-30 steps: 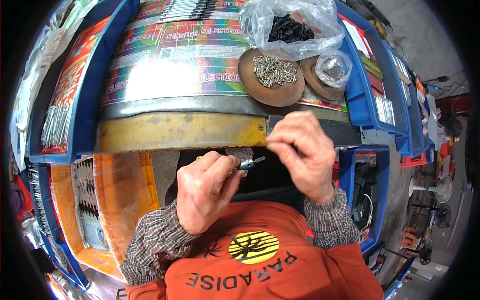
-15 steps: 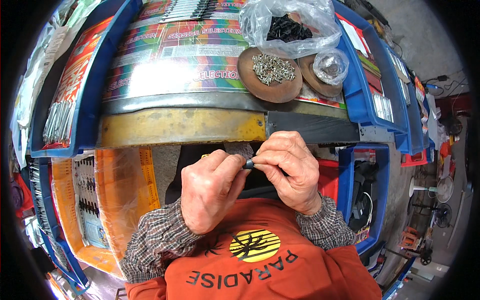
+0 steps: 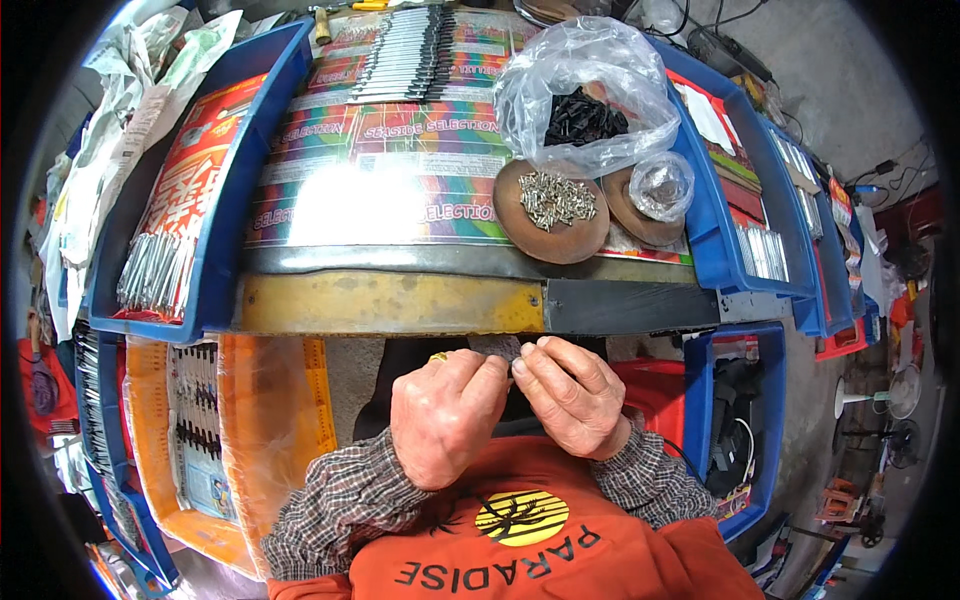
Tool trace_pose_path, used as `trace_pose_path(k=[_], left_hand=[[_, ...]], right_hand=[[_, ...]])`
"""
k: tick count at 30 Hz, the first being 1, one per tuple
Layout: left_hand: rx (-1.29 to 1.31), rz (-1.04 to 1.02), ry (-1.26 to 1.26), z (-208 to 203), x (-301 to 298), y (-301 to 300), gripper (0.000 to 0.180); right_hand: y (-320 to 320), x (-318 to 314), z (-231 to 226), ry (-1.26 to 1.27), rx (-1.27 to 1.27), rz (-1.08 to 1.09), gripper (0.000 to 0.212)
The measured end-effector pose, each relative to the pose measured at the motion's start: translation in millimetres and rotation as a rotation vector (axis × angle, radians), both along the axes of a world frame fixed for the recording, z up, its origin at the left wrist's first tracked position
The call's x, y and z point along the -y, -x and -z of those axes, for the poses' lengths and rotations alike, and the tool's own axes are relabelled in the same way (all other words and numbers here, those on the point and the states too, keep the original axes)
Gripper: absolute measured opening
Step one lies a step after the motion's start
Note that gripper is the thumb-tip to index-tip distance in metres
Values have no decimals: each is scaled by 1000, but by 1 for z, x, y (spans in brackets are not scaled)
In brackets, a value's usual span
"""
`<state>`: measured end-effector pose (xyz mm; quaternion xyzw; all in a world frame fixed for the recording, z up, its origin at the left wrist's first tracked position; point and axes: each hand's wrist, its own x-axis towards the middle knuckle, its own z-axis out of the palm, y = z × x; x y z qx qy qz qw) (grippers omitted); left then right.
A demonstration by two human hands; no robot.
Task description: The person assembles small electronic components by hand, inserting metal parts into plastic housings.
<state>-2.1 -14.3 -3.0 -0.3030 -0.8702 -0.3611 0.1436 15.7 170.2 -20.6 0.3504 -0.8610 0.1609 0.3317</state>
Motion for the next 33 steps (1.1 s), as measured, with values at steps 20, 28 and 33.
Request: trace_pose_path(k=[20,28,33], left_hand=[[2,22,6,-9,5,29,21],[-146,-142,147,-13,38,120,21],[-186,-210,230,-3,55,191,15]], right_hand=[[17,-10,-8,312,109,72,39],[42,-22,-3,433,129,92,27],[42,-20,2,383,130,115,26]])
